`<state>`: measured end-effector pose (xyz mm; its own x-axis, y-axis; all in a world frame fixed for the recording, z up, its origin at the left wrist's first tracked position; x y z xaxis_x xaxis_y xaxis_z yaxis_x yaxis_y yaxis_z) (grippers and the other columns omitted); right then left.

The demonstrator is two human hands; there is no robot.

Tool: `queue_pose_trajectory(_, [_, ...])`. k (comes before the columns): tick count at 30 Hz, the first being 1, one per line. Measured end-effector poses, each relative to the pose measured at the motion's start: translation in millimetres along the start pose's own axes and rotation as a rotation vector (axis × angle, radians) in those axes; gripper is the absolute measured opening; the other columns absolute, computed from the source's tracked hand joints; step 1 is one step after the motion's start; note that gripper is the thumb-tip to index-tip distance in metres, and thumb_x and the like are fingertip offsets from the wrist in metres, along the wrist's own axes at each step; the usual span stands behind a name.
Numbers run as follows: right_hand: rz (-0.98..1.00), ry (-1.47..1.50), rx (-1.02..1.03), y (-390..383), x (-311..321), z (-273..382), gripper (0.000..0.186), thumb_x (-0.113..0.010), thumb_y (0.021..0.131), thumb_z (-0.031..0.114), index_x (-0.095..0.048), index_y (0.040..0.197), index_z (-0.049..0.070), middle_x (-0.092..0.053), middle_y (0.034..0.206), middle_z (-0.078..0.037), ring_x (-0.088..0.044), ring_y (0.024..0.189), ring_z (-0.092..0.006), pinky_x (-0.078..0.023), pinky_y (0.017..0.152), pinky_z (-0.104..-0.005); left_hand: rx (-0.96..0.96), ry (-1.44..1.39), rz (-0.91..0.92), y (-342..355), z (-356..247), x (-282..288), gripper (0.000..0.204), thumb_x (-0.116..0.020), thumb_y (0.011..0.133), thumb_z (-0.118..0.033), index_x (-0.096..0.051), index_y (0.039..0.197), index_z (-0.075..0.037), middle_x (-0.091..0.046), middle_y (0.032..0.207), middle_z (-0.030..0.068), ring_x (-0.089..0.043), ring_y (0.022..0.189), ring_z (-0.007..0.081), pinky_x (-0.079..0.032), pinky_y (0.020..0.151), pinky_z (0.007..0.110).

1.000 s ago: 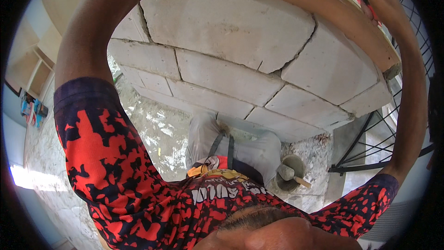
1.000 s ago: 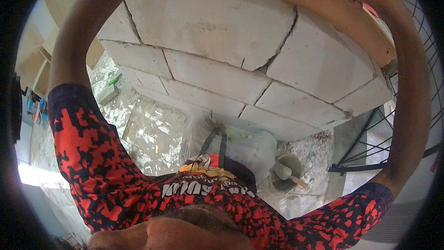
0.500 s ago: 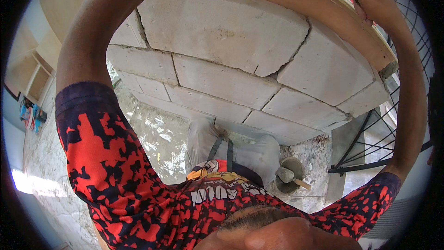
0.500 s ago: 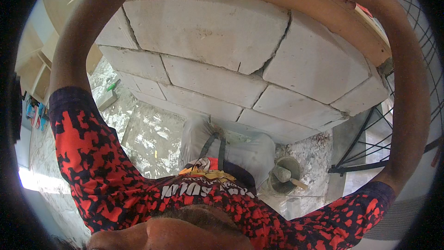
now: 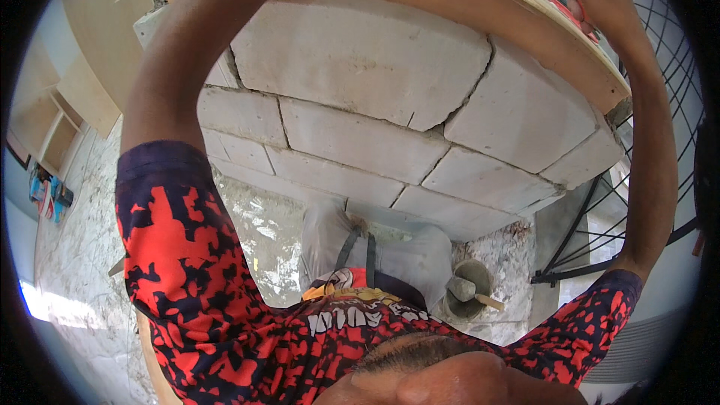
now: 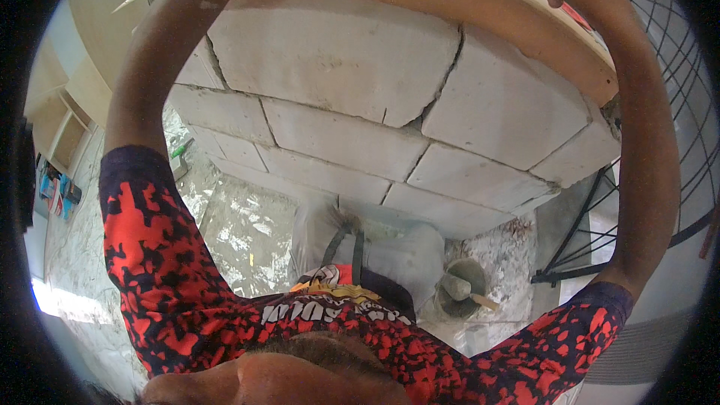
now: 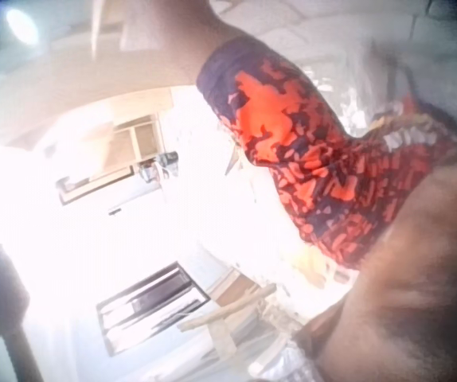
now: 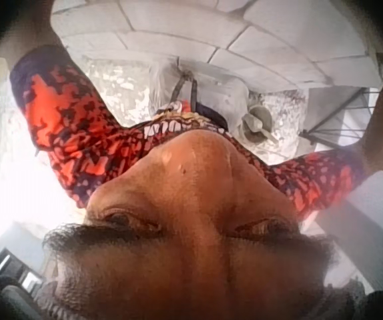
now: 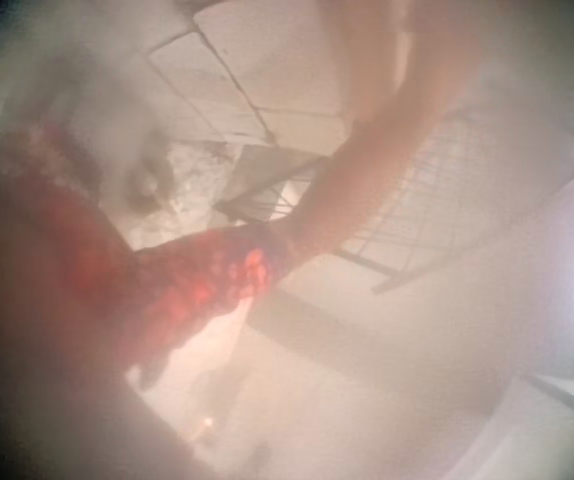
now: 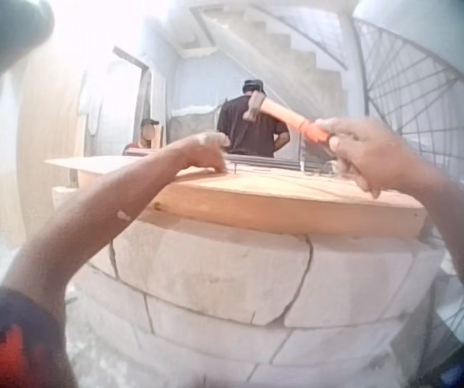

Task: The person fits a curved wooden board against a brick structure, secures it using a hammer and nails, and then trims the excess wood with a hand saw.

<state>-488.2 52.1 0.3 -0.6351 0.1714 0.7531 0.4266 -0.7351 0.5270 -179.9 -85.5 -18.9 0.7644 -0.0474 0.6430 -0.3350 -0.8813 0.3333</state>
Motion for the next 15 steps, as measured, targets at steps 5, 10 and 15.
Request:
queue_pose_trajectory(5, [-0.095,-0.023,0.130,-15.7,-9.5,25.9,0.039,-0.041,0.096,0.012,-0.050,0.134,0.008,-0.050,0.066,0.000,-0.046,0.045,-0.0065,-0.040,0.039,-0.0234,0.181,0.786,-0.032,0.1,-1.6,12.0,0.032,-0.071,0.072,-0.021,-0.068,0.097,-0.001,-0.066,0.078,0.0116,-0.060,0.067,0.0226,-0.048,0.054,0.039])
queue_pose_trajectory(10, [0.117,-0.320,0.078,-6.6,-10.1,24.3,0.036,-0.042,0.097,0.013,-0.053,0.131,0.009,-0.049,0.065,0.002,-0.047,0.047,-0.0063,-0.039,0.041,-0.0215,0.123,1.048,-0.014,11.7,-3.0,17.6,0.023,-0.070,0.072,-0.021,-0.069,0.086,-0.003,-0.065,0.068,0.0112,-0.059,0.060,0.0203,-0.047,0.051,0.038])
queue_pose_trajectory(15, [0.053,0.145,0.207,-6.0,5.8,26.4,0.036,-0.044,0.096,0.013,-0.053,0.130,0.007,-0.053,0.068,-0.001,-0.051,0.050,-0.0086,-0.042,0.045,-0.0219,0.077,0.861,0.043,29.3,22.7,9.5,0.015,-0.068,0.074,-0.019,-0.067,0.077,-0.005,-0.066,0.069,0.0098,-0.061,0.061,0.0195,-0.046,0.050,0.039])
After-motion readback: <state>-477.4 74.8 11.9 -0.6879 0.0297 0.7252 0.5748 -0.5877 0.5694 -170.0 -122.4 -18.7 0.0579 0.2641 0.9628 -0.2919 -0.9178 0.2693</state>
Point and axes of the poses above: each hand's wrist, its own y-axis towards the middle knuckle, its own x-axis out of the back of the hand, z = x × y, the point moved 3 cm from there along y, towards the middle knuckle
